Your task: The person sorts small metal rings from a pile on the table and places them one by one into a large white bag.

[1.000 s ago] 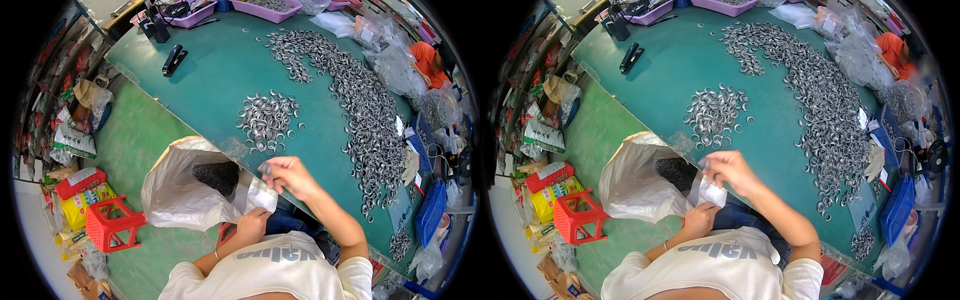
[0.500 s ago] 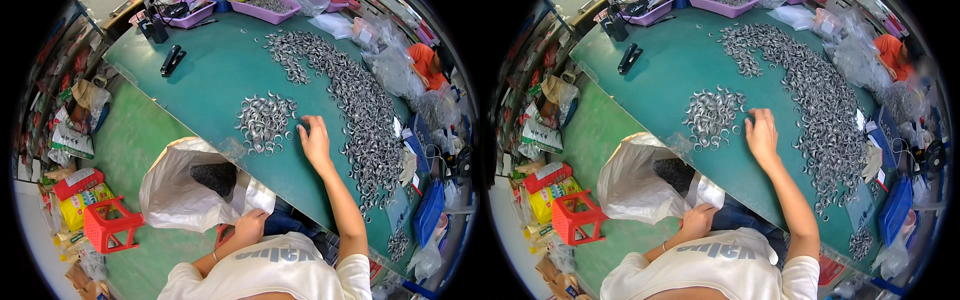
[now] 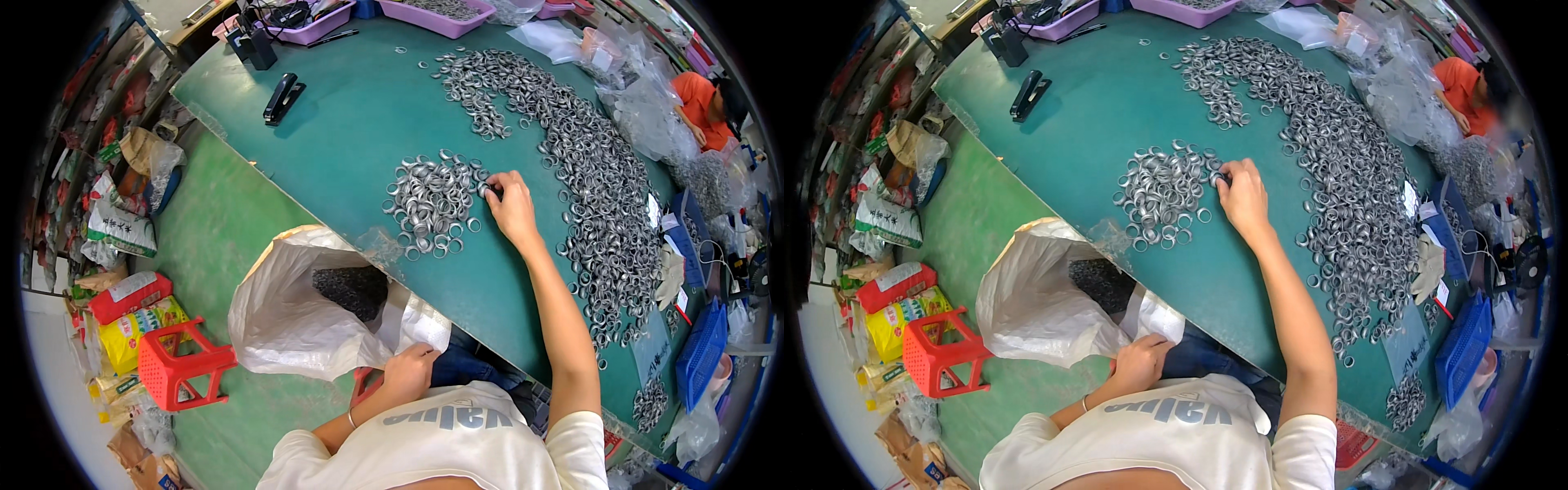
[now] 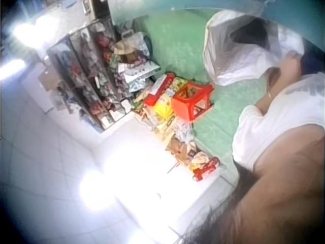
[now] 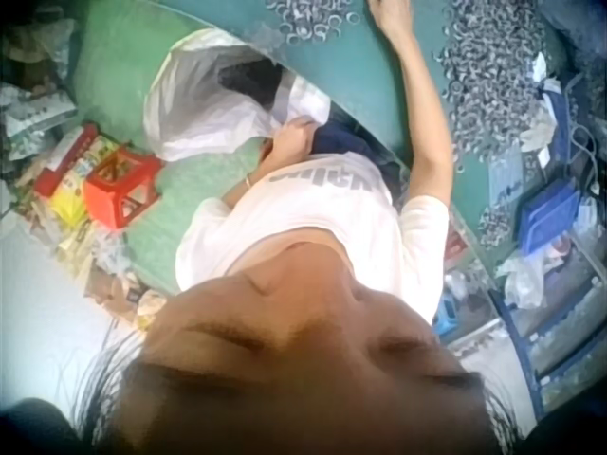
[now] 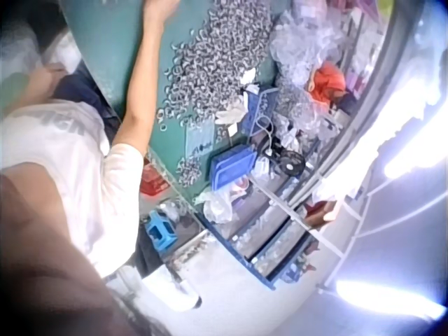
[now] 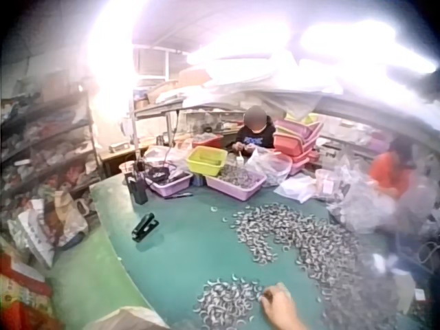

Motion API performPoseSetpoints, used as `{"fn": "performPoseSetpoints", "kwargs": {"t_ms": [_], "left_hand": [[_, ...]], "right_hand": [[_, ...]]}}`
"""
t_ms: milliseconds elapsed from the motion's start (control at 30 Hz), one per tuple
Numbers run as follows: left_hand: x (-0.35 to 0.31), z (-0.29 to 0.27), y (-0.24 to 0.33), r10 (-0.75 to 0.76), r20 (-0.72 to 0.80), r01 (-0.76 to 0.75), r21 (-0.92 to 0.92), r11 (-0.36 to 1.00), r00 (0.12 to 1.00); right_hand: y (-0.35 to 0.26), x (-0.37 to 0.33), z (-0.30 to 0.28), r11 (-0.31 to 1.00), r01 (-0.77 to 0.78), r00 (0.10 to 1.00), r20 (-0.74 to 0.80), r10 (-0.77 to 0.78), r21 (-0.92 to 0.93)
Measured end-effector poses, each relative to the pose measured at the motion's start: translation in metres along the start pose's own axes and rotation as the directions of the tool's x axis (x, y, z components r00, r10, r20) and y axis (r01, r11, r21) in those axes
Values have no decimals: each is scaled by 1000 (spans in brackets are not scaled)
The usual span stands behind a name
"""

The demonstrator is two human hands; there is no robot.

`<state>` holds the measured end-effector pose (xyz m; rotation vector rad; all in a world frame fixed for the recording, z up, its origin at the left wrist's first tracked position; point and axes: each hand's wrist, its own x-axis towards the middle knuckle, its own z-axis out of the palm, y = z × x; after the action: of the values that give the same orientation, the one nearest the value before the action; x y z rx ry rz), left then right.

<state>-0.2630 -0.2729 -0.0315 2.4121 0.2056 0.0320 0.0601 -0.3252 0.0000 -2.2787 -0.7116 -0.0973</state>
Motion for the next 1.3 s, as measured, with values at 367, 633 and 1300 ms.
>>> {"fn": "performPoseSetpoints", "kwargs": {"t_ms": [367,633,1300], "left_hand": [[0,1,-2,-2,23,2,-6,1000,1000],[1,-2,0,-13,28,13,14,1000,1000],[-1,-3,0,11,1,-11,-21,1000,1000]], "right_hand": [[-48,-52,-24,777,-329,894,442,74,536],[-102,-94,1,862,38,853,433,-292,505],[-15,-68,-17,911,367,918,85,-387,186]]}}
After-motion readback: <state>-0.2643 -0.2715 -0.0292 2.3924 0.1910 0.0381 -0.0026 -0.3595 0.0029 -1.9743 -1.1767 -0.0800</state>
